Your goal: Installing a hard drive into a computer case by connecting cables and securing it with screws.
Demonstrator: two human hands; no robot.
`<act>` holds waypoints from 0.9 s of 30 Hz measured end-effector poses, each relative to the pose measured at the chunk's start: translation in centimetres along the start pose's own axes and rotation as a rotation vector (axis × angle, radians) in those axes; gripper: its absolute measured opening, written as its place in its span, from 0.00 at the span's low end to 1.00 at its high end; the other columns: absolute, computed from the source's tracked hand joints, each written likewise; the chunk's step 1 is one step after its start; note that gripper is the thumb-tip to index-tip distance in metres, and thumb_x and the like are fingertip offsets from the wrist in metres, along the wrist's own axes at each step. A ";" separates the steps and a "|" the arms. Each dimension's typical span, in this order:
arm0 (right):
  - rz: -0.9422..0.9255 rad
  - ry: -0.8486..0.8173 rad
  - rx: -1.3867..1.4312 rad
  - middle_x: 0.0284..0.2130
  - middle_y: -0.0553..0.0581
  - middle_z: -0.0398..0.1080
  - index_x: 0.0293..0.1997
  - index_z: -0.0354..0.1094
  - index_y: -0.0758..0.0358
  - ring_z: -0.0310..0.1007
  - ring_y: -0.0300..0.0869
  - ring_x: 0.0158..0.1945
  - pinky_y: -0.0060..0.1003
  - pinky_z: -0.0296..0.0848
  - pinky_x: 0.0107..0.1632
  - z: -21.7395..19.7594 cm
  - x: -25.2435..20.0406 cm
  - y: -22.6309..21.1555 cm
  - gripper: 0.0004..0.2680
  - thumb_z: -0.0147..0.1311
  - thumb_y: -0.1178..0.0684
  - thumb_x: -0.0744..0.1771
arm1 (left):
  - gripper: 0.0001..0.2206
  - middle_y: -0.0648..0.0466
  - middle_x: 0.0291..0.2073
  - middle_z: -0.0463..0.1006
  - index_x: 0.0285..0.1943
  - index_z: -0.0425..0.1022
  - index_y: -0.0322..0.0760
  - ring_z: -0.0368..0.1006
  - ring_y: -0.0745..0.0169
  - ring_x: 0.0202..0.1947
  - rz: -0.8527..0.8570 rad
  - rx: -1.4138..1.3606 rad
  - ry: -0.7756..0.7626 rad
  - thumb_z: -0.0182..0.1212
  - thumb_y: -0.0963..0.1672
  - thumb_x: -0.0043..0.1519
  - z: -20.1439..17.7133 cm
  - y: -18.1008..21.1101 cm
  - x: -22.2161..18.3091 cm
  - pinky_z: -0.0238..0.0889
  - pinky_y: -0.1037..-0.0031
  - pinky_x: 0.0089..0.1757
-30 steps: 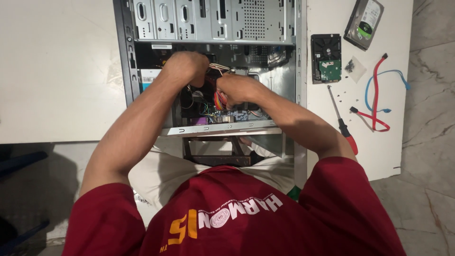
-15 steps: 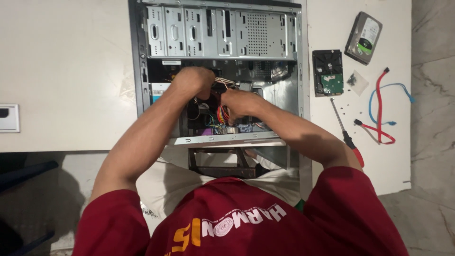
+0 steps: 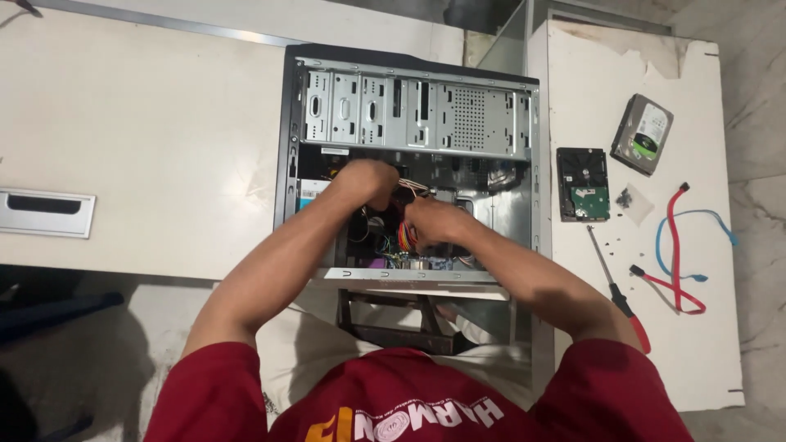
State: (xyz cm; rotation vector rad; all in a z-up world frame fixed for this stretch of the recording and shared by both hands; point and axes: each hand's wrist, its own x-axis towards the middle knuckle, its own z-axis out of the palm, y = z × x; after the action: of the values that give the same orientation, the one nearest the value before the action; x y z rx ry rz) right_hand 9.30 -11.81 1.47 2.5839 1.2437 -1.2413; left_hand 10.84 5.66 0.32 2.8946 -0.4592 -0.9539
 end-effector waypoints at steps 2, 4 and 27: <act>0.000 0.005 0.018 0.33 0.69 0.79 0.35 0.80 0.65 0.81 0.62 0.41 0.50 0.81 0.41 0.1 -0.1 0.0 0.14 0.75 0.51 0.54 | 0.18 0.57 0.44 0.85 0.50 0.84 0.50 0.81 0.53 0.50 -0.006 0.006 -0.004 0.60 0.45 0.50 0.1 0.1 0.1 0.77 0.55 0.44; -0.009 0.010 0.024 0.33 0.69 0.79 0.36 0.80 0.65 0.81 0.62 0.41 0.50 0.81 0.42 0.4 0.2 0.1 0.15 0.76 0.50 0.53 | 0.18 0.57 0.43 0.85 0.50 0.84 0.49 0.81 0.53 0.49 -0.019 0.002 -0.005 0.60 0.44 0.50 0.0 0.1 0.0 0.77 0.55 0.44; -0.030 0.034 0.051 0.30 0.69 0.78 0.32 0.79 0.66 0.81 0.62 0.40 0.50 0.80 0.40 -0.5 -1.3 -1.2 0.10 0.72 0.54 0.56 | 0.20 0.57 0.49 0.84 0.55 0.82 0.47 0.78 0.53 0.55 -0.028 0.011 -0.128 0.59 0.44 0.52 0.0 0.1 1.4 0.76 0.53 0.46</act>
State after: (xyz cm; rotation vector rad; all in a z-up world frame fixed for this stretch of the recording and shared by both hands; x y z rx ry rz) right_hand 8.35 -11.71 3.00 2.6425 1.2776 -1.2554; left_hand 11.90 5.15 -0.50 2.8684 -0.4347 -1.1495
